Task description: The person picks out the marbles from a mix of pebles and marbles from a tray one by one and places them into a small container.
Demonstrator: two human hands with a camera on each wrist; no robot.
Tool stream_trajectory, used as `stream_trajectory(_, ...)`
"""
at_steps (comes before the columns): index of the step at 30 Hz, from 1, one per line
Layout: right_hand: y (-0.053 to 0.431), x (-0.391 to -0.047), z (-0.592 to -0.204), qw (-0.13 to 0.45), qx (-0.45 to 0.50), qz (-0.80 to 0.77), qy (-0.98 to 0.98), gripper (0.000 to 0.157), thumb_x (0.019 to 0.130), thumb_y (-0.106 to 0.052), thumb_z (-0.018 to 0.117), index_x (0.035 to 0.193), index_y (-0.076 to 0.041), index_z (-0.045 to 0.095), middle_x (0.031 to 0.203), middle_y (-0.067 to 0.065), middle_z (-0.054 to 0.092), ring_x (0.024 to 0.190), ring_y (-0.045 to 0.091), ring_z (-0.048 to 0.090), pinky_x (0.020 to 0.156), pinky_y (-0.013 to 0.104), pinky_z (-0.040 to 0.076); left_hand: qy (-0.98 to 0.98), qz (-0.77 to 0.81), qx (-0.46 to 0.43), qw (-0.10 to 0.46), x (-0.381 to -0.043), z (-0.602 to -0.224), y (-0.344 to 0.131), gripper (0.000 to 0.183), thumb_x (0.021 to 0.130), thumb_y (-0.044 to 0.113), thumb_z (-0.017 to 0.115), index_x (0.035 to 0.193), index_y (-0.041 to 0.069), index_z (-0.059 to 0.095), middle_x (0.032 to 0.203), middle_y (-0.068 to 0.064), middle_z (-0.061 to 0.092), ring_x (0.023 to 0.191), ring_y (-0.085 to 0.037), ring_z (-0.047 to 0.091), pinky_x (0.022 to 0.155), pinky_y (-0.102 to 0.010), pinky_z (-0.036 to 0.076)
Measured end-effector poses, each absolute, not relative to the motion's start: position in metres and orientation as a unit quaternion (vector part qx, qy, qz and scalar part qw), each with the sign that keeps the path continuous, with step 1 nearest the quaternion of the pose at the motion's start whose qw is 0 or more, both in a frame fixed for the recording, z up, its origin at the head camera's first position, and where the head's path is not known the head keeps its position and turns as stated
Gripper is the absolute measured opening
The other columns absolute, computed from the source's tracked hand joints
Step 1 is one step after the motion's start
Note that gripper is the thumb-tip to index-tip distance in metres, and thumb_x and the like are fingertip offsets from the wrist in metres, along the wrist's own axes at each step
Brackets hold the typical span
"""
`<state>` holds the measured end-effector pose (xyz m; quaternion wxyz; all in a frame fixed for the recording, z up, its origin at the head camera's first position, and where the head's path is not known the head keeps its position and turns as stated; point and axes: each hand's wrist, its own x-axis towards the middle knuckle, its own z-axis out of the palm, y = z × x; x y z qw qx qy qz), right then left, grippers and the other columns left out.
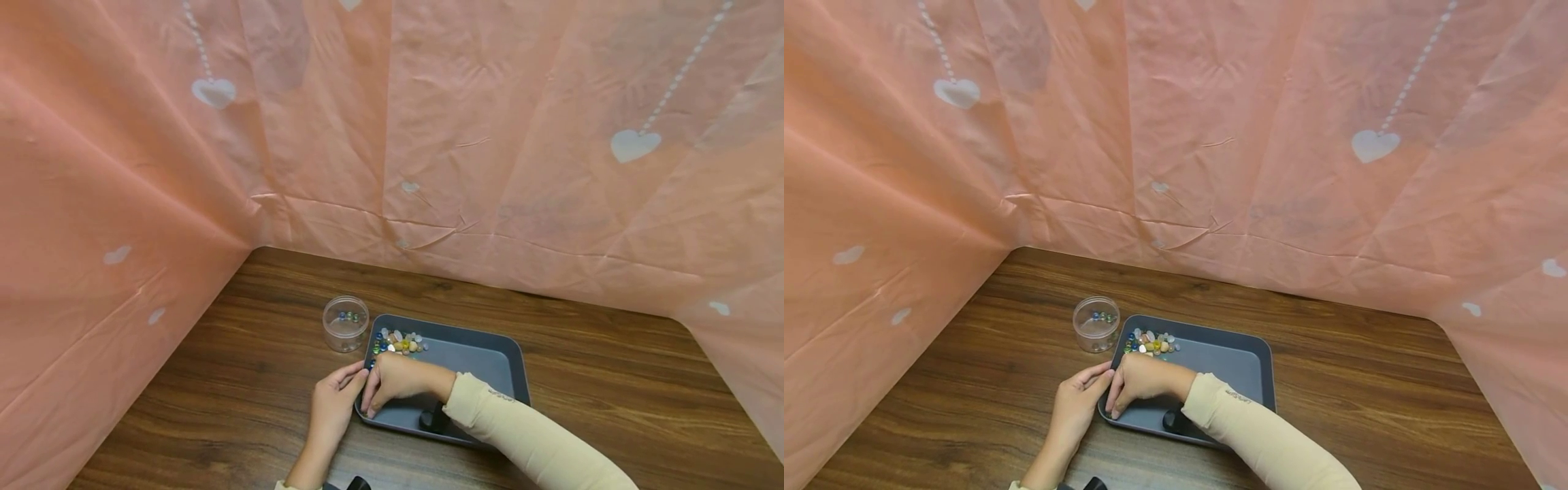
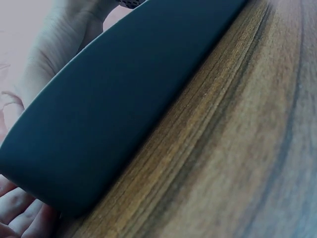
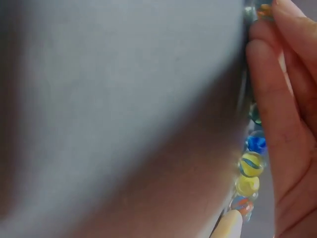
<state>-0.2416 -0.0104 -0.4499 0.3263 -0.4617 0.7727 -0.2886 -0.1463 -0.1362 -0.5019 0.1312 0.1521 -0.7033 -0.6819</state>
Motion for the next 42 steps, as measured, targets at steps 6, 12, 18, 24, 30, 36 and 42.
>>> stream_trajectory(6, 0.002, -0.253, -0.445, 0.313, -0.442, -0.330, 0.773, 0.008, 0.079, -0.013, 0.083, 0.083, -0.007, 0.081, 0.084, 0.003, 0.079, 0.077, -0.007, 0.064, 0.072, 0.014, 0.052, -0.711, -0.674, 0.148, 0.133, -0.146, -0.502, -0.136, 0.028, 0.091, 0.016, 0.072, 0.112, -0.002, 0.073, 0.105, -0.018, 0.076, 0.097, -0.021, 0.073, 0.074, -0.013, 0.054)
stream_trajectory(12, 0.012, -0.266, -0.440, 0.310, -0.394, -0.415, 0.759, 0.010, 0.079, -0.009, 0.082, 0.086, -0.003, 0.080, 0.091, 0.011, 0.079, 0.084, 0.006, 0.072, 0.076, 0.022, 0.058, -0.717, -0.666, 0.156, 0.136, -0.146, -0.501, -0.137, 0.025, 0.091, 0.016, 0.072, 0.110, 0.000, 0.074, 0.104, -0.017, 0.076, 0.096, -0.017, 0.073, 0.076, -0.013, 0.054)
stream_trajectory(18, 0.015, -0.271, -0.436, 0.294, -0.350, -0.454, 0.765, 0.014, 0.080, -0.011, 0.082, 0.090, -0.002, 0.080, 0.092, 0.010, 0.078, 0.084, 0.010, 0.073, 0.076, 0.029, 0.060, -0.716, -0.666, 0.155, 0.138, -0.145, -0.501, -0.138, 0.025, 0.091, 0.016, 0.072, 0.110, 0.000, 0.074, 0.104, -0.017, 0.076, 0.097, -0.019, 0.073, 0.076, -0.013, 0.053)
stream_trajectory(24, 0.012, -0.273, -0.436, 0.295, -0.271, -0.533, 0.746, 0.021, 0.083, -0.009, 0.079, 0.098, 0.005, 0.077, 0.093, 0.012, 0.078, 0.084, 0.019, 0.075, 0.081, 0.046, 0.060, -0.711, -0.672, 0.154, 0.140, -0.145, -0.500, -0.137, 0.026, 0.090, 0.016, 0.073, 0.110, 0.000, 0.074, 0.104, -0.016, 0.076, 0.095, -0.016, 0.072, 0.076, -0.013, 0.053)
stream_trajectory(30, 0.010, -0.278, -0.437, 0.296, -0.205, -0.625, 0.693, 0.029, 0.089, -0.004, 0.072, 0.111, 0.015, 0.068, 0.094, 0.006, 0.078, 0.084, 0.010, 0.074, 0.087, 0.038, 0.059, -0.706, -0.677, 0.153, 0.140, -0.146, -0.500, -0.136, 0.026, 0.090, 0.015, 0.073, 0.110, -0.001, 0.074, 0.104, -0.017, 0.076, 0.096, -0.017, 0.072, 0.075, -0.012, 0.052)
stream_trajectory(36, 0.006, -0.283, -0.431, 0.276, -0.180, -0.654, 0.681, 0.033, 0.092, -0.003, 0.066, 0.118, 0.017, 0.062, 0.094, 0.000, 0.077, 0.086, 0.006, 0.073, 0.091, 0.037, 0.057, -0.705, -0.677, 0.156, 0.140, -0.147, -0.500, -0.136, 0.026, 0.090, 0.014, 0.073, 0.110, -0.002, 0.074, 0.104, -0.018, 0.076, 0.095, -0.016, 0.072, 0.075, -0.012, 0.052)
stream_trajectory(42, -0.004, -0.287, -0.424, 0.262, -0.184, -0.648, 0.691, 0.030, 0.092, -0.006, 0.068, 0.116, 0.013, 0.067, 0.108, 0.016, 0.075, 0.094, 0.013, 0.073, 0.099, 0.046, 0.052, -0.709, -0.673, 0.158, 0.140, -0.146, -0.500, -0.136, 0.026, 0.090, 0.014, 0.074, 0.110, -0.002, 0.074, 0.104, -0.018, 0.076, 0.095, -0.017, 0.072, 0.075, -0.012, 0.052)
